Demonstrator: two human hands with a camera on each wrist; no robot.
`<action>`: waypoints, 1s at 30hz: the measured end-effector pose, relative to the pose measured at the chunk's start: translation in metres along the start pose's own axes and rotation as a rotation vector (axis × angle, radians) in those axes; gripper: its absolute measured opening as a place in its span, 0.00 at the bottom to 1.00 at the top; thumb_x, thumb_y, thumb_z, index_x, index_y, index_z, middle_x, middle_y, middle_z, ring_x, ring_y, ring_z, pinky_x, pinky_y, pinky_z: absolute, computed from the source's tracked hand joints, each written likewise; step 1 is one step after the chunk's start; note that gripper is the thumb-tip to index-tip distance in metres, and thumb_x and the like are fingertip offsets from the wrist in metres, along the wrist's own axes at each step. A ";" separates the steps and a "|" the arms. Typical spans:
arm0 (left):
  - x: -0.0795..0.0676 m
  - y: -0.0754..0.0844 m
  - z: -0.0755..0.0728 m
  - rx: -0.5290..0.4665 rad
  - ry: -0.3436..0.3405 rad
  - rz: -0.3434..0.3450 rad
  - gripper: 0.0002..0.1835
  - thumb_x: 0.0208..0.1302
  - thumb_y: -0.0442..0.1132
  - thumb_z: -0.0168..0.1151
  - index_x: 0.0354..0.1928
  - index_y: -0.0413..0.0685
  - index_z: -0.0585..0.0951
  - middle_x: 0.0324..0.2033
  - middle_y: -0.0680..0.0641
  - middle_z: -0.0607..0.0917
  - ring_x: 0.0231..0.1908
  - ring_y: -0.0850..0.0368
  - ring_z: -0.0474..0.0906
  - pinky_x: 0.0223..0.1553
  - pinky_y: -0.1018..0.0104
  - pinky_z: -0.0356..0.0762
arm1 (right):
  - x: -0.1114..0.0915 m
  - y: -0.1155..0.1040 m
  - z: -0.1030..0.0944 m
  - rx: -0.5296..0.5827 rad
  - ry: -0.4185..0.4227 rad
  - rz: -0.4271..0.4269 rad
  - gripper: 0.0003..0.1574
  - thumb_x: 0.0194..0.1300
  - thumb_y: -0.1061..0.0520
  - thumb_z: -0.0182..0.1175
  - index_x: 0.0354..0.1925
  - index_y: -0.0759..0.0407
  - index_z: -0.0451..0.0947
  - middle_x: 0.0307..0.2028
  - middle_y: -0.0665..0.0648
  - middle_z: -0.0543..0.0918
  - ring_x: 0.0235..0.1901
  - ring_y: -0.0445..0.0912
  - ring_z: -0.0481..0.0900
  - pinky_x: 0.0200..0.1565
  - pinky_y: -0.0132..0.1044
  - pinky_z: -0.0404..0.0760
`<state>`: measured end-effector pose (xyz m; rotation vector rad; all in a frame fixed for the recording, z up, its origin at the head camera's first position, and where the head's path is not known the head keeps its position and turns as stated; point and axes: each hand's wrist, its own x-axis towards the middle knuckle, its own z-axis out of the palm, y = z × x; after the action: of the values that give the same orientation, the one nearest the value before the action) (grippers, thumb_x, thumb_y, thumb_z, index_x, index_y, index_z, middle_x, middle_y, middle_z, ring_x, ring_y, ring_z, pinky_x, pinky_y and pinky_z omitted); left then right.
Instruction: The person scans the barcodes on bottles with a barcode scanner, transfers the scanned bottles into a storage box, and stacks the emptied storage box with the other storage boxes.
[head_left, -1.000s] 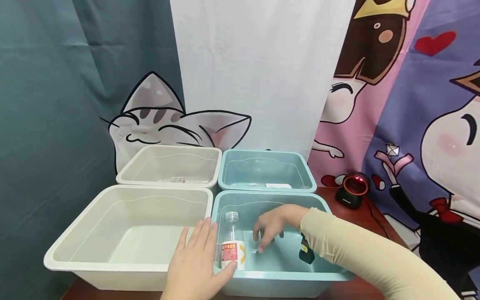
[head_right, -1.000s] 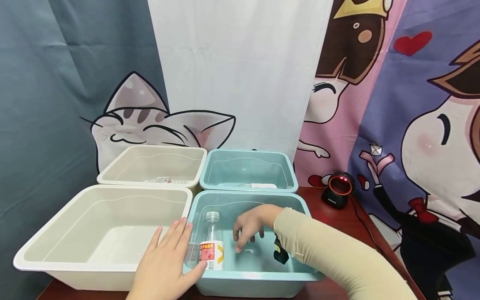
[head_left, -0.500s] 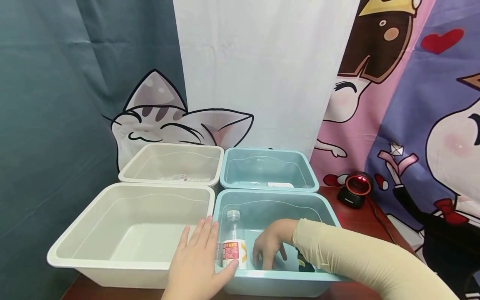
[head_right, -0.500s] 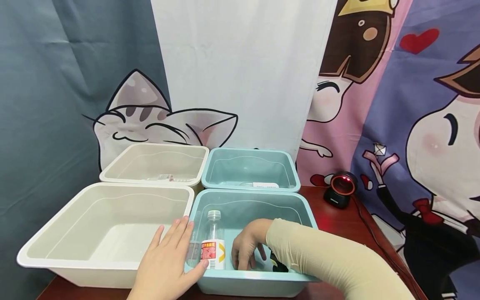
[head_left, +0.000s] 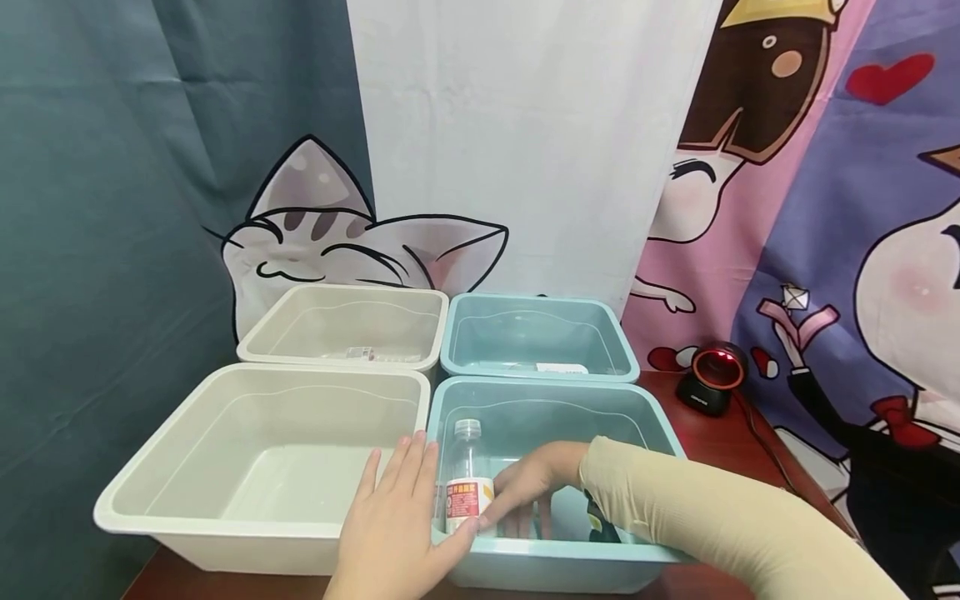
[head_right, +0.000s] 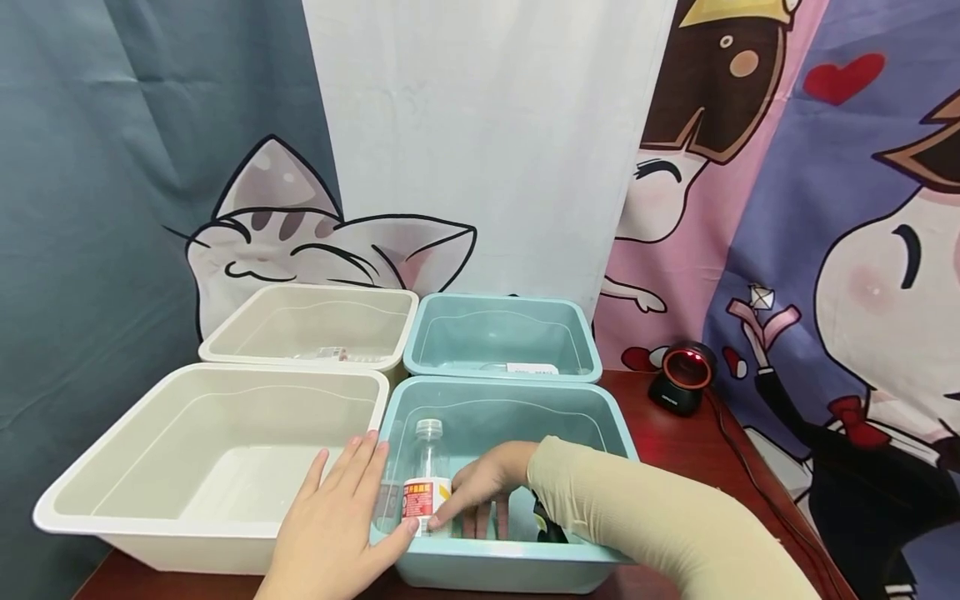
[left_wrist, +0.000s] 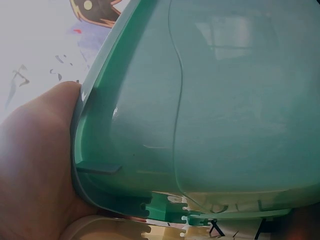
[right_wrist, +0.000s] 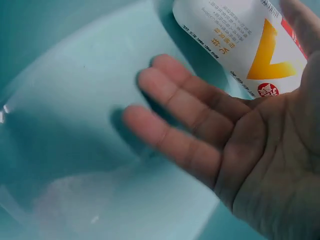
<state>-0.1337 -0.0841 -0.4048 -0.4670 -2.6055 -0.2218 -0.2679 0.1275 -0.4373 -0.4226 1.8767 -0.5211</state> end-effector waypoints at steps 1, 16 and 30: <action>0.000 0.000 0.000 0.000 0.001 -0.001 0.49 0.58 0.72 0.56 0.66 0.37 0.76 0.67 0.39 0.75 0.69 0.44 0.69 0.71 0.40 0.56 | 0.002 0.000 0.000 0.050 0.016 -0.028 0.27 0.66 0.33 0.60 0.49 0.51 0.77 0.37 0.57 0.87 0.37 0.48 0.87 0.34 0.50 0.88; 0.000 0.001 -0.001 0.002 -0.025 -0.005 0.48 0.58 0.71 0.57 0.66 0.36 0.75 0.68 0.38 0.74 0.70 0.44 0.68 0.72 0.40 0.56 | 0.026 0.015 -0.002 0.518 -0.003 -0.292 0.36 0.63 0.45 0.62 0.61 0.62 0.65 0.47 0.62 0.85 0.42 0.51 0.86 0.39 0.51 0.88; 0.002 0.002 -0.004 -0.022 -0.040 -0.012 0.47 0.59 0.70 0.59 0.67 0.36 0.74 0.68 0.39 0.74 0.70 0.44 0.68 0.72 0.40 0.57 | -0.011 0.009 -0.022 0.452 -0.008 -0.343 0.39 0.62 0.47 0.60 0.67 0.60 0.64 0.50 0.60 0.85 0.47 0.53 0.86 0.45 0.53 0.87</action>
<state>-0.1326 -0.0823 -0.4006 -0.4676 -2.6484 -0.2479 -0.2849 0.1444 -0.4268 -0.4408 1.6202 -1.1432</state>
